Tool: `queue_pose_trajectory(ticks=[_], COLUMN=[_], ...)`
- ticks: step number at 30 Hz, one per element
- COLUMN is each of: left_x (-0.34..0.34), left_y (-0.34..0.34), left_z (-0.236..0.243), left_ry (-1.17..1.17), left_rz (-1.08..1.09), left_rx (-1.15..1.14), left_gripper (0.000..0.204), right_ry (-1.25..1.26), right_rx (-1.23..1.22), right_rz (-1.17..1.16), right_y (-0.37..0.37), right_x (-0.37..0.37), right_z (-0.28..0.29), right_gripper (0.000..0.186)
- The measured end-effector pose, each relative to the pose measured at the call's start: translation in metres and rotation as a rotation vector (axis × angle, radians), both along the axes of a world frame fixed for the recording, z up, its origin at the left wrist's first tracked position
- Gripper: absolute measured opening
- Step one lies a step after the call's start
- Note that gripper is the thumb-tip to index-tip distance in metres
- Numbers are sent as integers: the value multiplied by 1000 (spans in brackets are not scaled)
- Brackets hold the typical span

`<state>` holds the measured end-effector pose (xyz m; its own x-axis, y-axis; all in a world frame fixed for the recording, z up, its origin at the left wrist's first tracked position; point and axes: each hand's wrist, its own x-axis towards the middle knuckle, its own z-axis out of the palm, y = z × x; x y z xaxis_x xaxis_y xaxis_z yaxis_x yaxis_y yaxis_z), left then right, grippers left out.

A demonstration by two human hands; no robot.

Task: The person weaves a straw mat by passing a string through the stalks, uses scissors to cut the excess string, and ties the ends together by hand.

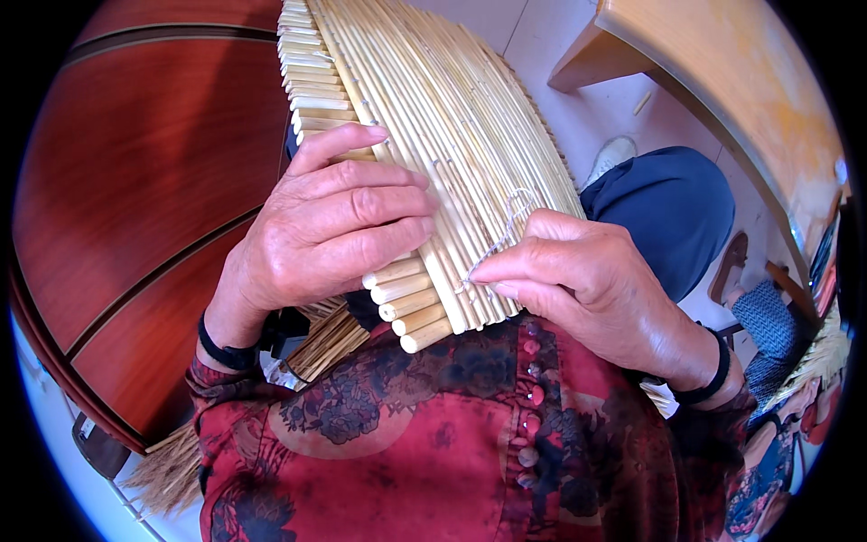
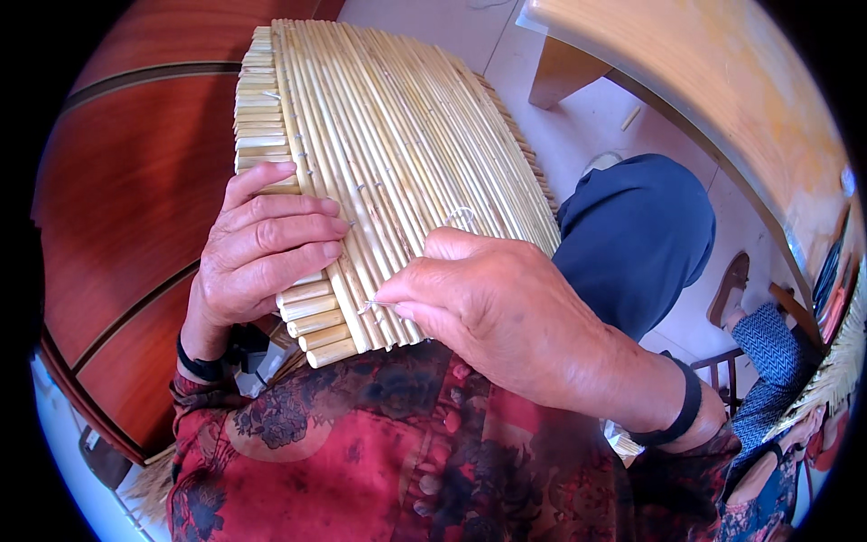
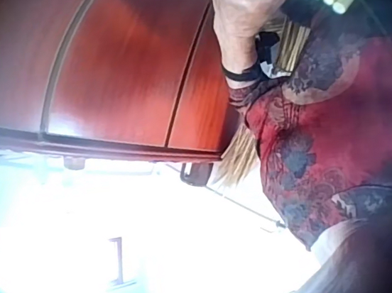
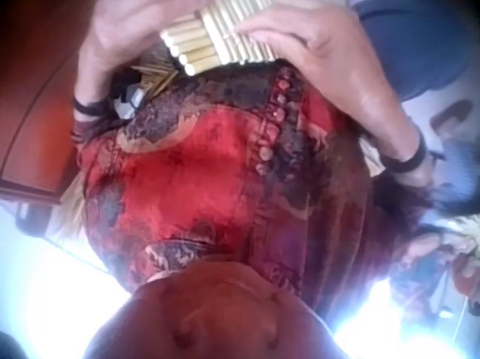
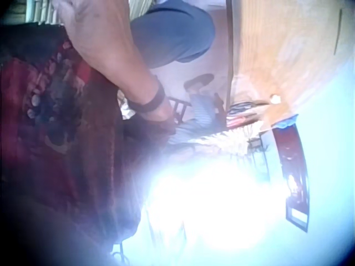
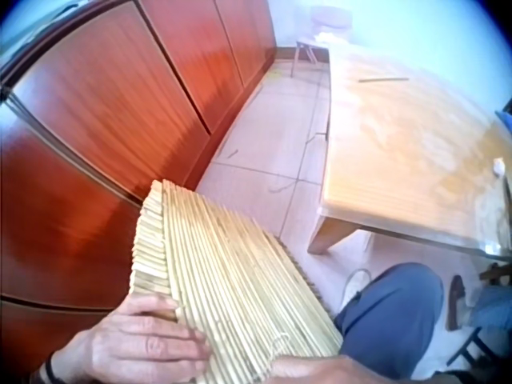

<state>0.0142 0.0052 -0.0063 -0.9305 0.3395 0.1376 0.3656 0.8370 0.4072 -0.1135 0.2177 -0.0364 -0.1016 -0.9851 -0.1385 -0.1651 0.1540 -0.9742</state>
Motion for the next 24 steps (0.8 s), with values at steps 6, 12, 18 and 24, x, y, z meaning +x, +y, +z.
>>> queue_pose_trajectory(ticks=[6, 12, 18, 24], left_x=[0, 0, 0, 0], left_y=[1, 1, 1, 0], left_z=[1, 1, 1, 1], left_ry=[9, 15, 17, 24], left_rz=[0, -2, -11, -19], left_rx=[-13, -20, -30, -28], left_gripper=[13, 13, 14, 14], right_ry=[12, 51, 52, 144], right_rx=[-39, -18, -82, -54], right_rz=[-22, -2, -66, 17], right_y=[0, -1, -2, -7], right_x=[2, 2, 4, -5], right_z=[2, 6, 5, 15], right_gripper=[15, 15, 18, 18])
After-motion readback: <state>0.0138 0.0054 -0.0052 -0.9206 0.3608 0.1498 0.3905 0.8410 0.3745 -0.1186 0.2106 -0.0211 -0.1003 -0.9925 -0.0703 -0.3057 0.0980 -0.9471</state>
